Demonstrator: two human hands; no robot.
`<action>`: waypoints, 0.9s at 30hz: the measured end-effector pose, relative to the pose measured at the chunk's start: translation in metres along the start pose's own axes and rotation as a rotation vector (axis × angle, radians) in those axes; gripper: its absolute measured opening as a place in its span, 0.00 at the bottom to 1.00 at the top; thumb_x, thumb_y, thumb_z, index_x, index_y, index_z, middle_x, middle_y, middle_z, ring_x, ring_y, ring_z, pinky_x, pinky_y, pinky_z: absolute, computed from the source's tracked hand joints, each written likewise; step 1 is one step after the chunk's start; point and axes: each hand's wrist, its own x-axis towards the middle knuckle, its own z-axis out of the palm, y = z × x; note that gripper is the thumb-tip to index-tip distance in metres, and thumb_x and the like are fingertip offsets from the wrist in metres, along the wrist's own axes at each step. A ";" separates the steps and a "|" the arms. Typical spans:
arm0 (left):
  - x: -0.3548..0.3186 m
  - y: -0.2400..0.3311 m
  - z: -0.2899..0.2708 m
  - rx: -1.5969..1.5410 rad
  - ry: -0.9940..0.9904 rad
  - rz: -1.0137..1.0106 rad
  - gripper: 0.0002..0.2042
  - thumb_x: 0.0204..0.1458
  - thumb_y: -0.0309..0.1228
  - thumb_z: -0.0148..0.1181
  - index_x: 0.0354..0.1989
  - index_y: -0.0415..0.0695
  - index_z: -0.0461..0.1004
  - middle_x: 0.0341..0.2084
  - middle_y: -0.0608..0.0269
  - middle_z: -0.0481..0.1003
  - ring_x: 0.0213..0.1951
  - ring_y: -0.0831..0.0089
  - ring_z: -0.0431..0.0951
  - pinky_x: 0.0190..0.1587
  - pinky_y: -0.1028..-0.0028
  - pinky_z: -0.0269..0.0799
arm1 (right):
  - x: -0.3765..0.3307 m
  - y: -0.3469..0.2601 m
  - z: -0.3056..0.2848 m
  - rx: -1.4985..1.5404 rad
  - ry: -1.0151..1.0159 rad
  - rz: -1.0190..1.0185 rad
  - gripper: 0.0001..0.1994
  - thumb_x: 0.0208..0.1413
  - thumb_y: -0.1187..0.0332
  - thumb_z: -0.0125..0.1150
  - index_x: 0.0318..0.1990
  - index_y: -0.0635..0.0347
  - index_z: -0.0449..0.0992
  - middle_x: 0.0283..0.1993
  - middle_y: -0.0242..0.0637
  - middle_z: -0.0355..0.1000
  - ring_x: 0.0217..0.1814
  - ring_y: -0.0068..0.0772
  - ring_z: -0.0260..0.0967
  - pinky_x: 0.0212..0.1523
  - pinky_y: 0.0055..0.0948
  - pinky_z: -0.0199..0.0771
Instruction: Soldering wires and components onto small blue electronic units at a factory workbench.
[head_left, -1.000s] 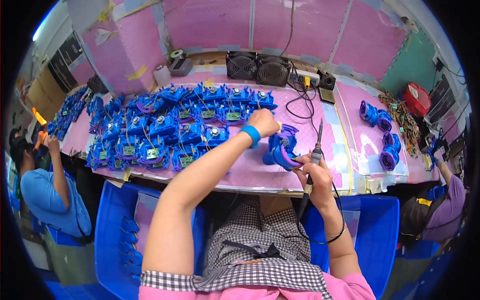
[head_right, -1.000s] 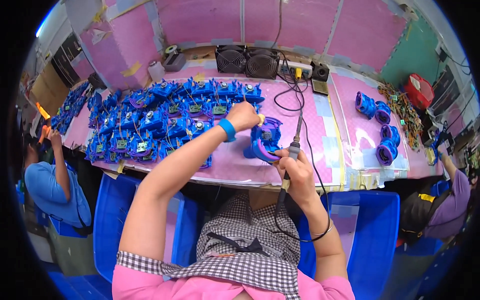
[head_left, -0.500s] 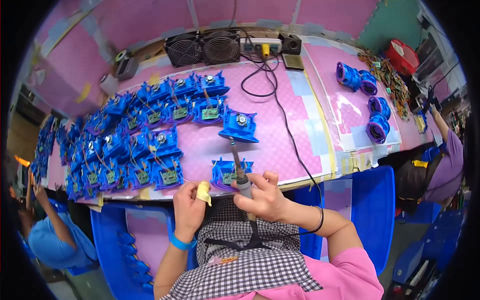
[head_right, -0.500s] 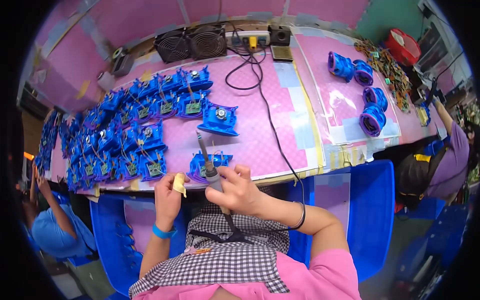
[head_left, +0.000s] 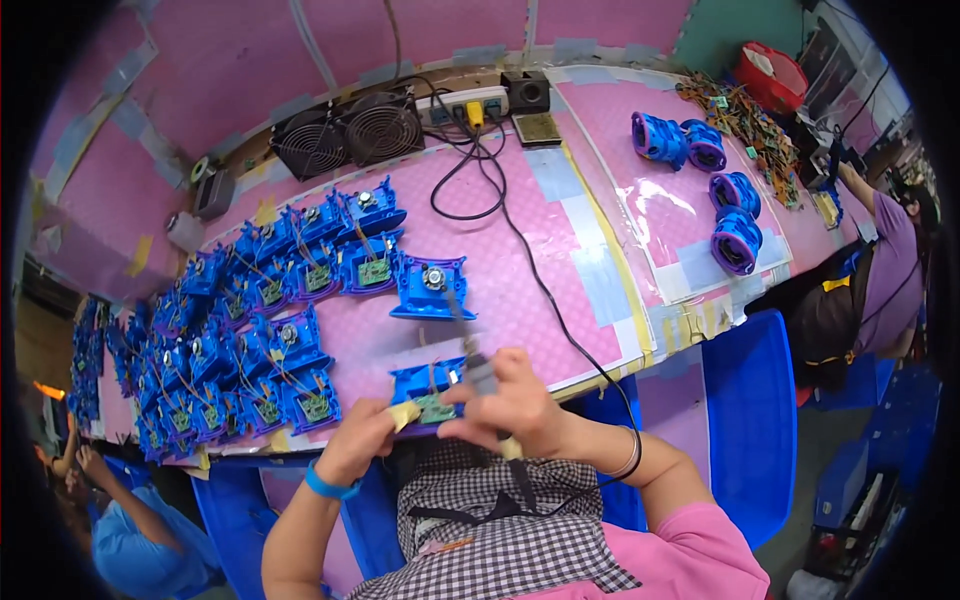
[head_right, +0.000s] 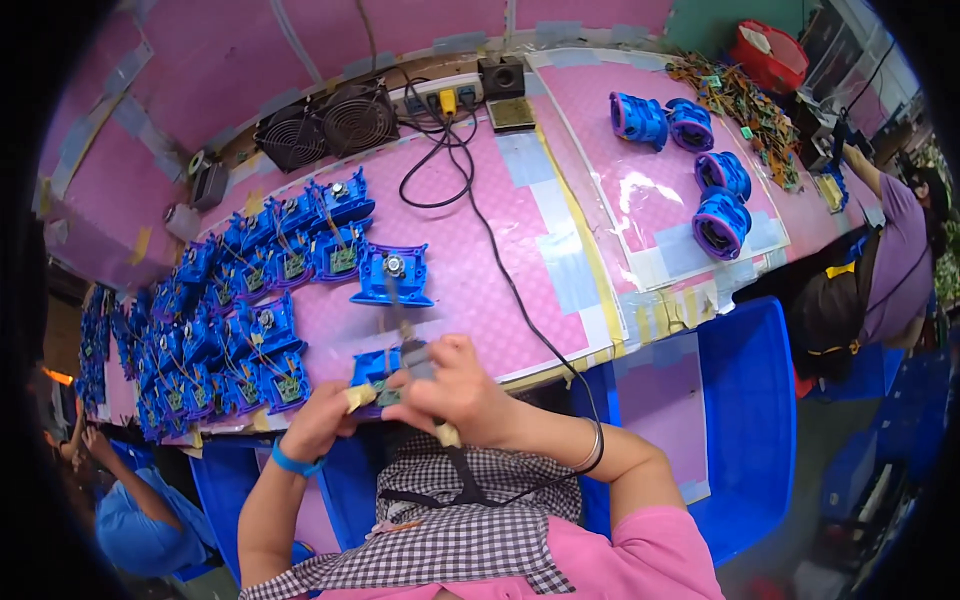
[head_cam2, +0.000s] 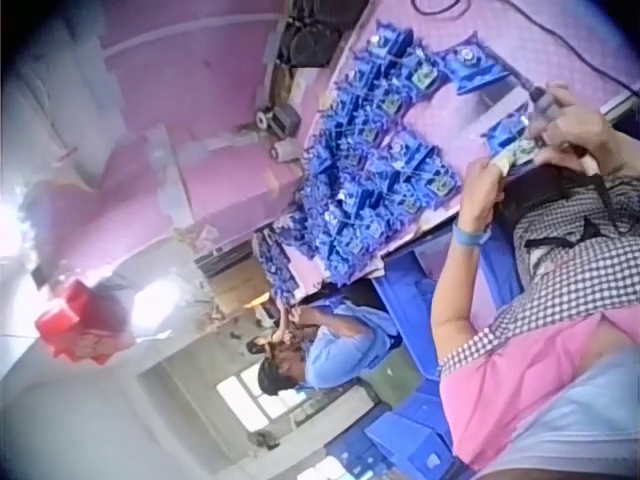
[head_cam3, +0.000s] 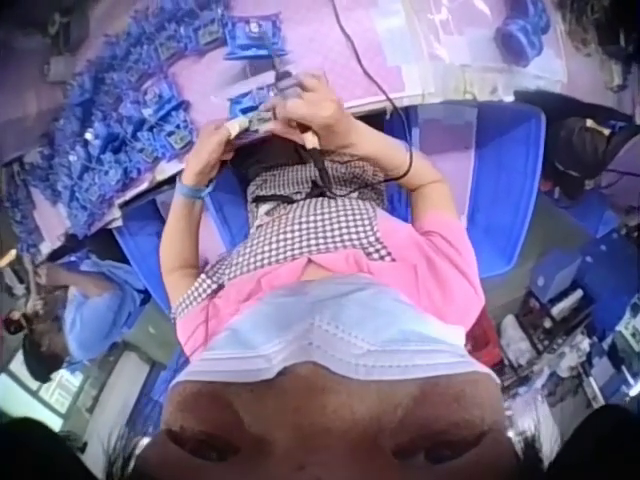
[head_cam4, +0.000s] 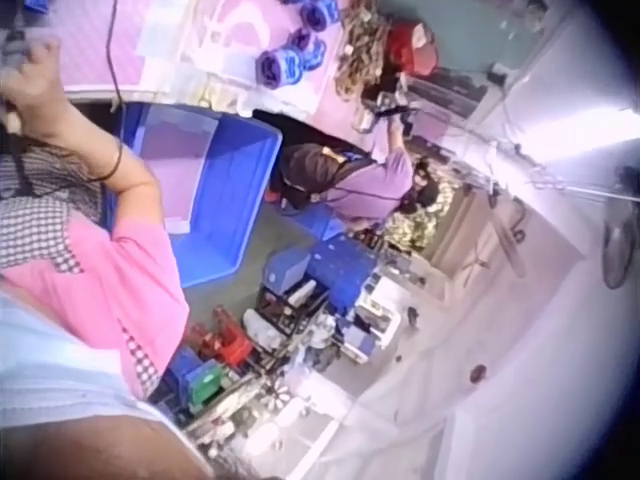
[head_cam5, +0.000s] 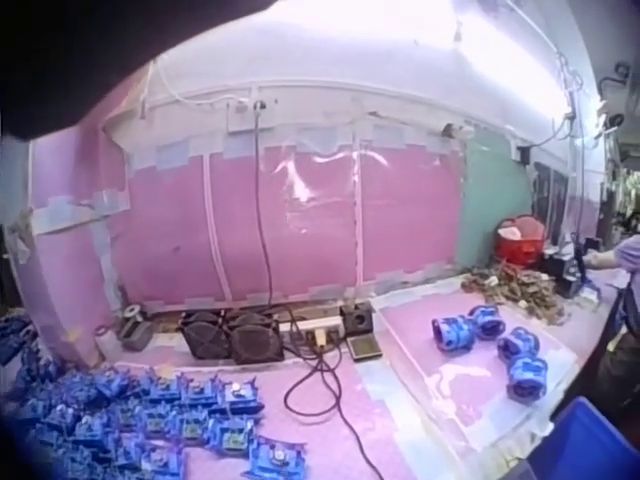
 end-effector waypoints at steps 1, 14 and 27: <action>-0.009 -0.009 -0.003 0.007 -0.006 0.001 0.14 0.54 0.39 0.55 0.25 0.42 0.74 0.14 0.73 0.66 0.17 0.84 0.59 0.19 0.77 0.50 | 0.001 0.007 -0.003 0.064 0.130 0.055 0.13 0.39 0.68 0.73 0.35 0.51 0.78 0.34 0.29 0.77 0.33 0.30 0.69 0.36 0.33 0.61; -0.018 -0.040 0.054 0.435 0.828 0.584 0.12 0.52 0.33 0.56 0.25 0.35 0.71 0.15 0.49 0.68 0.18 0.60 0.69 0.23 0.64 0.60 | 0.030 0.075 0.003 -0.030 -0.103 0.195 0.15 0.40 0.76 0.68 0.24 0.60 0.62 0.34 0.41 0.75 0.34 0.41 0.69 0.38 0.35 0.73; 0.000 -0.032 0.047 0.661 0.736 0.433 0.16 0.49 0.38 0.55 0.19 0.35 0.72 0.15 0.40 0.70 0.20 0.42 0.72 0.23 0.51 0.63 | 0.019 0.047 -0.009 -0.094 -0.033 0.054 0.08 0.41 0.77 0.59 0.23 0.60 0.63 0.21 0.33 0.66 0.38 0.41 0.73 0.34 0.31 0.72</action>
